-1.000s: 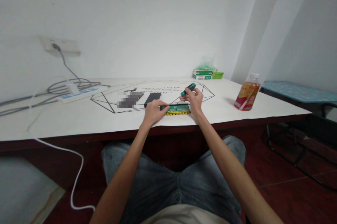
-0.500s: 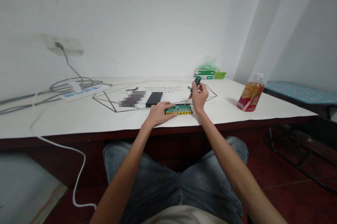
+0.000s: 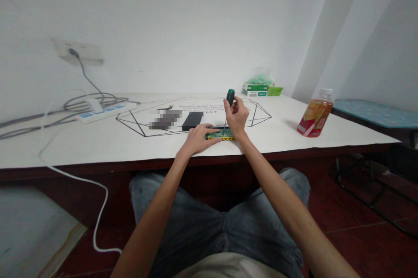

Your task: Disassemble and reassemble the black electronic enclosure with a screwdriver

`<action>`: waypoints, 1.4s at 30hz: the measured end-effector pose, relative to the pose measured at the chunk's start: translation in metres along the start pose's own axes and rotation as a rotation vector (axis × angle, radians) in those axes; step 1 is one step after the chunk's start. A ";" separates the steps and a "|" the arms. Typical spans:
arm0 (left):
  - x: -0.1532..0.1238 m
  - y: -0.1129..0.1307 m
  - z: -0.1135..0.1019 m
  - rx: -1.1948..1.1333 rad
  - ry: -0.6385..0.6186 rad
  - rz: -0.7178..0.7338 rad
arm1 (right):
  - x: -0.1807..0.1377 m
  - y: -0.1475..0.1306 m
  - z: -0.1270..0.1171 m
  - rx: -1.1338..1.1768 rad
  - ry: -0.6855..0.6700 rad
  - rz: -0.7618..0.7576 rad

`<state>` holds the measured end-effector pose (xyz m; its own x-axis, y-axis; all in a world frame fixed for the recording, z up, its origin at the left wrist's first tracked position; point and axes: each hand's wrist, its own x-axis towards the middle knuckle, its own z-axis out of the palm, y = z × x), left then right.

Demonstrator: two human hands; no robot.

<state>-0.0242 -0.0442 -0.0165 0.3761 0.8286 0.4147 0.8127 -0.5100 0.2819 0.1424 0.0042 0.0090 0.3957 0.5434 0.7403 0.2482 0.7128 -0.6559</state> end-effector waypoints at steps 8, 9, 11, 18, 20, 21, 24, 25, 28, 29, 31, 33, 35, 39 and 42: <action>0.000 0.000 0.001 -0.007 0.012 0.002 | -0.002 0.001 0.001 0.022 -0.017 -0.055; 0.000 -0.001 0.001 -0.010 0.013 0.001 | -0.002 0.001 0.001 0.024 -0.015 -0.068; 0.000 -0.001 0.001 -0.010 0.012 0.000 | -0.004 -0.001 0.001 0.023 -0.032 -0.076; 0.000 0.002 -0.001 0.005 0.000 -0.006 | -0.005 -0.008 0.002 -0.027 -0.080 -0.064; -0.001 0.002 -0.002 0.007 0.001 -0.008 | -0.004 -0.011 0.001 -0.048 -0.095 -0.072; -0.001 0.002 -0.002 0.007 0.002 -0.007 | -0.004 -0.012 0.000 -0.059 -0.110 -0.073; -0.001 0.002 -0.002 -0.005 0.010 -0.003 | 0.000 -0.017 -0.005 -0.080 -0.160 -0.081; -0.001 0.002 -0.002 -0.012 0.014 -0.002 | 0.001 -0.019 -0.007 -0.084 -0.178 -0.088; -0.002 0.002 -0.002 -0.026 0.025 -0.003 | 0.005 -0.023 -0.014 -0.103 -0.223 -0.130; -0.002 0.003 -0.002 -0.024 0.024 -0.005 | 0.007 -0.025 -0.016 -0.106 -0.232 -0.144; -0.002 0.003 -0.002 -0.014 0.016 -0.008 | 0.009 -0.028 -0.019 -0.093 -0.245 -0.160; -0.002 0.004 -0.003 -0.006 0.002 -0.009 | 0.011 -0.030 -0.021 -0.077 -0.251 -0.172; -0.002 0.004 -0.004 -0.001 -0.006 -0.010 | 0.012 -0.032 -0.021 -0.107 -0.265 -0.213; -0.003 0.004 -0.004 0.006 -0.006 -0.013 | 0.015 -0.034 -0.021 -0.251 -0.317 -0.328; -0.003 0.004 -0.004 0.003 -0.005 -0.012 | 0.018 -0.033 -0.022 -0.277 -0.327 -0.375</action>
<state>-0.0240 -0.0495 -0.0133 0.3682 0.8358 0.4072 0.8187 -0.4991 0.2840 0.1608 -0.0193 0.0402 -0.0470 0.4160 0.9081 0.5589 0.7645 -0.3213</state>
